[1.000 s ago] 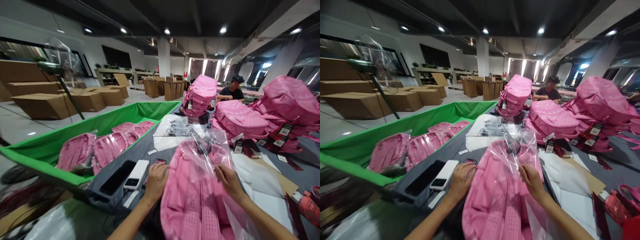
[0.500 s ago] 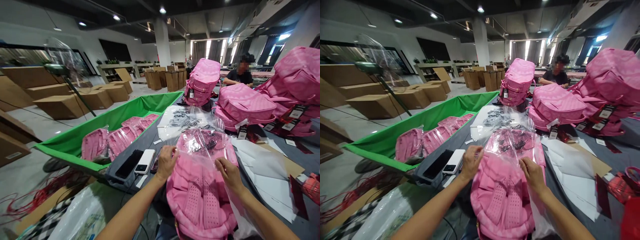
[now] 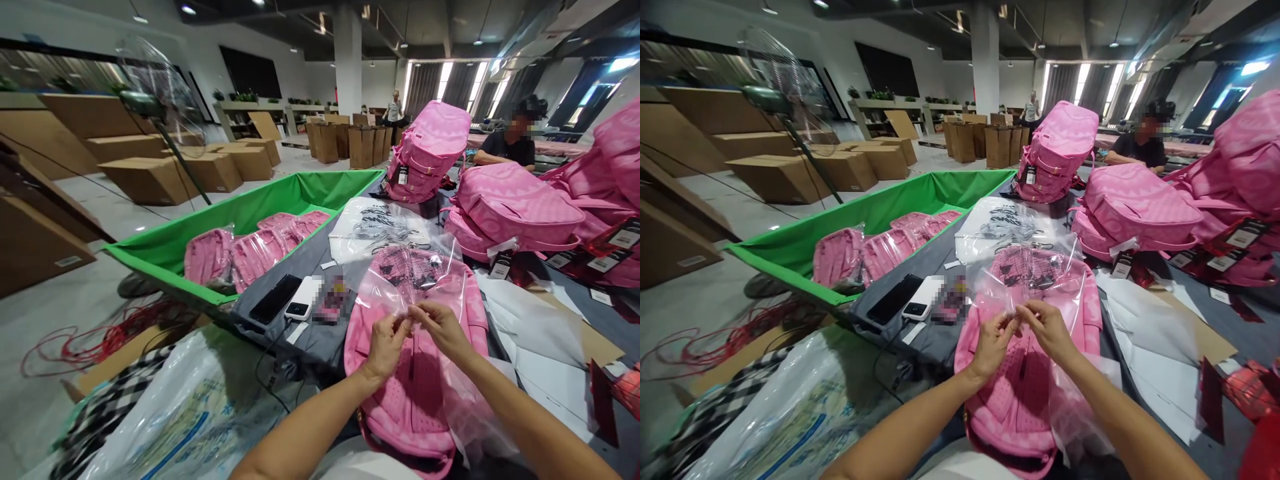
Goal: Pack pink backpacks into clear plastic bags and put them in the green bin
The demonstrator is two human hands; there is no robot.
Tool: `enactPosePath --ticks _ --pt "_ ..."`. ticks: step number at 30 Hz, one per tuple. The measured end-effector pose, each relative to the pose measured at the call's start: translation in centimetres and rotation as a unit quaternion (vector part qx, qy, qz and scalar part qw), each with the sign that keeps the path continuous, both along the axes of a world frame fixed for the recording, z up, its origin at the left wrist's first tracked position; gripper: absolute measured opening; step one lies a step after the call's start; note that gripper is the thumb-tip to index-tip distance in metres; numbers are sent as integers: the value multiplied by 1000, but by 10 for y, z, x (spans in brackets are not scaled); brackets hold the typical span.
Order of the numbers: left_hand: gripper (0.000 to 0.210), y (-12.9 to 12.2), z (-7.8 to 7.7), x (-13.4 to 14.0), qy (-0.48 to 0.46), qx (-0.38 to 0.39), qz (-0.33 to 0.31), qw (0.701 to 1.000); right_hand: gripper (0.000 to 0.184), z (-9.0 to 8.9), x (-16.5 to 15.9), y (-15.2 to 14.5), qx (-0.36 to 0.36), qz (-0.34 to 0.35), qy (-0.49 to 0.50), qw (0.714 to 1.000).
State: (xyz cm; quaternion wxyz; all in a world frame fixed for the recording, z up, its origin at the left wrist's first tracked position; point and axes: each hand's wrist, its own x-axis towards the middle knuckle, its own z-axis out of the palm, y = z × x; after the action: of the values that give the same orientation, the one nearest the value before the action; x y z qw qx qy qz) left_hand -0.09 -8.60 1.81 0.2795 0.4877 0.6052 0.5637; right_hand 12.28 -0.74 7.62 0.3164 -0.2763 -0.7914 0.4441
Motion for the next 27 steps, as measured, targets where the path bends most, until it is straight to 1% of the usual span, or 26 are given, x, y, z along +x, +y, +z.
enactPosePath --ticks 2,5,7,8,9,10,12,13,14,15,16,17,18,19,20,21,22,24,25,27 --pt "47 -2 -3 -11 47 -13 2 999 59 2 -9 15 -6 -47 16 999" --pt "35 -16 -9 -21 125 -52 -6 991 58 8 -23 45 -16 -161 38 986" --pt "20 -31 -8 -19 167 -67 -16 984 53 12 -31 59 14 -211 33 977" --pt "18 -40 -5 -15 201 -51 -7 978 51 14 -35 60 43 -214 21 976" --pt "23 -47 -1 -12 247 -19 18 969 48 16 -39 58 72 -197 4 978" --pt "31 -51 5 -9 305 25 58 950 44 16 -42 52 98 -164 -19 981" --pt "46 -53 17 -11 424 97 152 888 31 16 -46 31 154 -70 -78 982" --pt "51 -50 22 -17 468 105 186 857 21 14 -47 19 189 -26 -106 976" --pt "52 -46 25 -26 496 93 203 839 15 12 -46 9 232 9 -131 964" --pt "49 -42 27 -36 512 70 207 831 17 10 -43 0 282 30 -154 946" --pt "41 -38 27 -48 520 55 209 826 23 7 -39 -5 337 37 -177 924" --pt "31 -36 26 -60 522 54 217 823 29 3 -33 -6 389 30 -204 898" --pt "24 -36 23 -71 518 69 233 820 33 0 -26 -3 430 13 -236 871" --pt "22 -38 20 -80 509 98 251 818 35 -4 -17 4 452 -11 -270 850" --pt "21 -42 16 -87 497 129 266 816 36 -7 -7 15 448 -42 -306 839" --pt "21 -48 10 -91 486 158 274 815 34 -10 3 28 423 -82 -338 837" --pt "20 -54 3 -93 478 182 272 815 30 -11 13 42 385 -126 -362 840" --pt "20 -63 -16 -93 469 197 247 825 23 -12 32 71 305 -219 -385 843" --pt "20 -66 -27 -92 459 191 234 836 21 -12 40 84 274 -263 -387 840" --pt "22 -63 -49 -94 407 145 218 875 24 -10 52 107 234 -327 -384 831"
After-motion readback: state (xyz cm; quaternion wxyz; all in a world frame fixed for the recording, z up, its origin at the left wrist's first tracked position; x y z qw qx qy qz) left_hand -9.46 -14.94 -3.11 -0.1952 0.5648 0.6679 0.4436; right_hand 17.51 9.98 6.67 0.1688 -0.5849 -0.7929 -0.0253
